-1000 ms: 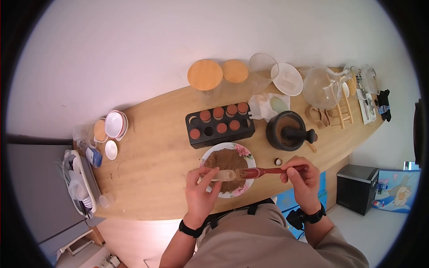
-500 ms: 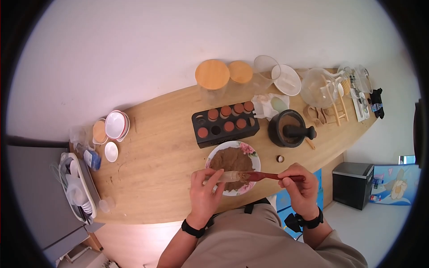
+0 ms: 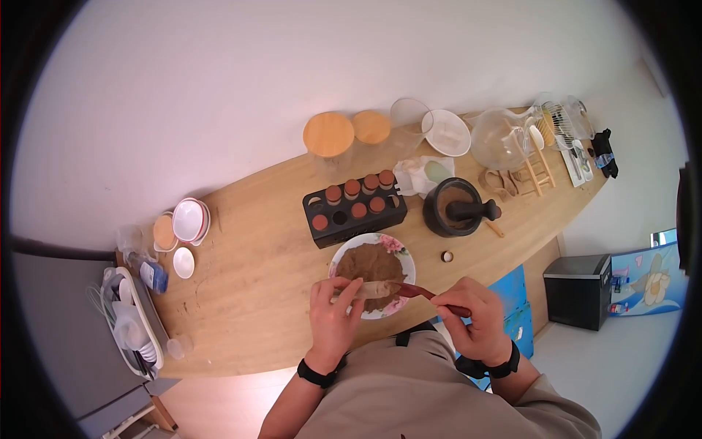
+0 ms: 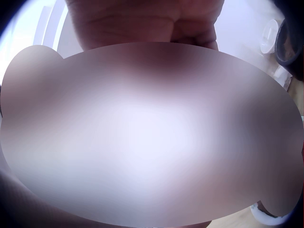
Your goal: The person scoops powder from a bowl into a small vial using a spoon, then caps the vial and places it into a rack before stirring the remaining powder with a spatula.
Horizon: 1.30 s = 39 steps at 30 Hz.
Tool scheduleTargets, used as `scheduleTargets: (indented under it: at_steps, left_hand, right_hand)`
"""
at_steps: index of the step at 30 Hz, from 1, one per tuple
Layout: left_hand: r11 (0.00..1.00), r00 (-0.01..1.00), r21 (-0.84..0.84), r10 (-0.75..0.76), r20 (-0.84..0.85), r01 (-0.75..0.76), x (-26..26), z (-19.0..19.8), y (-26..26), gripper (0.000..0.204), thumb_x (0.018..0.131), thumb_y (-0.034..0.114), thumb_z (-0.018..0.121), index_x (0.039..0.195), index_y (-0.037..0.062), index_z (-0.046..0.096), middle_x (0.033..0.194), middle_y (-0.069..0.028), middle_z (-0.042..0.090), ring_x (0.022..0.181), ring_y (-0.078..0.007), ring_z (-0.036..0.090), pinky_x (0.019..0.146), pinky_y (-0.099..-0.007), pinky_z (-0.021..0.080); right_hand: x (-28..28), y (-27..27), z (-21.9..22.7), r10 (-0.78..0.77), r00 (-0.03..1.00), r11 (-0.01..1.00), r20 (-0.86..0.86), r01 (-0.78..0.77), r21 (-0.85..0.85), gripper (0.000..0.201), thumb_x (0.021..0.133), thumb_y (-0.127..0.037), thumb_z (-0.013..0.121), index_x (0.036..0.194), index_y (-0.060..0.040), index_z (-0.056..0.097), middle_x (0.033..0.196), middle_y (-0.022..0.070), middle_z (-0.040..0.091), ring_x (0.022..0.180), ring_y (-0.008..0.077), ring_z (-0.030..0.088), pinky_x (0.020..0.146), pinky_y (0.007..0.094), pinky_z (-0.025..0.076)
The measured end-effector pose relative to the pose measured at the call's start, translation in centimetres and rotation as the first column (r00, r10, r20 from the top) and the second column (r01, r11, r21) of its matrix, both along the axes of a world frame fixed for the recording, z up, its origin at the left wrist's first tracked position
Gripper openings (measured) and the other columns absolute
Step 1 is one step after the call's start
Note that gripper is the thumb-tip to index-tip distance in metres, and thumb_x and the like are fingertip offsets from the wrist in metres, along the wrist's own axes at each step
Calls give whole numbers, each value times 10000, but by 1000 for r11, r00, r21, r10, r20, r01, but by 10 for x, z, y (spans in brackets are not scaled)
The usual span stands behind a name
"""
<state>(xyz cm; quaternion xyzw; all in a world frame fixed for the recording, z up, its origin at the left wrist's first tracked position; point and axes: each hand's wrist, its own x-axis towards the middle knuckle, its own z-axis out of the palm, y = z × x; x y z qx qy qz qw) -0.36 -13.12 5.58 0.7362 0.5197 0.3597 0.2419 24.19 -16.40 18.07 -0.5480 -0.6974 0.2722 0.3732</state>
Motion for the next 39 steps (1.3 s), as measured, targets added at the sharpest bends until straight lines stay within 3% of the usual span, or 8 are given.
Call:
scheduleTargets:
  at_steps: [5,9,11,15,29,33,35,39]
  left_hand:
    - [999,1000,42,-21,4,20,4,2,3,451,759,-29,828,1192,91,790,1113,-76,675,1038,-312,623,860,-426,549]
    - [997,999,53,-47,-15,48,5,3,5,450,759,-27,828,1192,89,788,1113,-76,671,1036,-311,622,863,-425,550]
    - [998,998,27,-63,-9,64,5,4,7,439,767,-21,828,1191,84,784,1117,-80,664,1033,-315,621,866,-424,552]
    - [995,995,17,-99,-14,99,7,4,11,446,750,-8,865,1181,81,789,1128,-98,674,1049,-312,639,884,-418,564]
    - [987,989,-67,-146,-28,144,4,4,13,386,791,17,857,1165,63,777,1139,-116,670,1074,-338,629,906,-428,559]
    - [988,989,-59,-145,-35,142,3,5,13,392,787,28,838,1172,70,775,1120,-108,670,1053,-337,620,905,-433,553]
    - [990,991,-54,-132,-37,130,4,7,12,390,786,24,837,1169,70,774,1120,-103,667,1050,-332,619,906,-435,550]
    - [990,990,-47,-136,-45,134,5,5,13,390,784,23,838,1166,73,775,1117,-97,665,1045,-327,617,905,-436,548]
  right_hand:
    - [-4,-5,3,65,984,993,165,-80,86,268,845,17,796,1088,-70,722,820,57,637,678,247,612,566,365,481]
    - [-8,-7,0,70,979,974,193,-109,200,246,828,45,789,1047,-44,721,836,76,668,654,238,605,542,345,447]
    - [-8,-10,0,52,968,974,246,-104,201,258,845,-24,811,1081,-73,719,860,52,648,716,269,639,589,383,517]
    - [-10,-16,-1,52,960,962,276,-123,244,265,843,-21,814,1085,-72,718,868,57,653,717,273,640,589,380,516]
    - [-9,-23,-2,-97,993,982,68,84,168,252,864,38,778,1091,-58,724,842,85,665,695,280,631,585,376,498]
    - [-8,-22,-3,-58,997,987,51,49,153,239,878,36,776,1094,-53,726,838,90,661,679,273,625,575,364,488]
    - [-7,-24,-4,-144,989,981,-23,146,124,230,889,37,772,1098,-45,724,839,97,656,672,263,623,576,352,481]
    - [-2,-21,-5,-78,997,987,4,77,138,227,894,50,766,1101,-38,729,848,101,655,662,247,618,576,337,479]
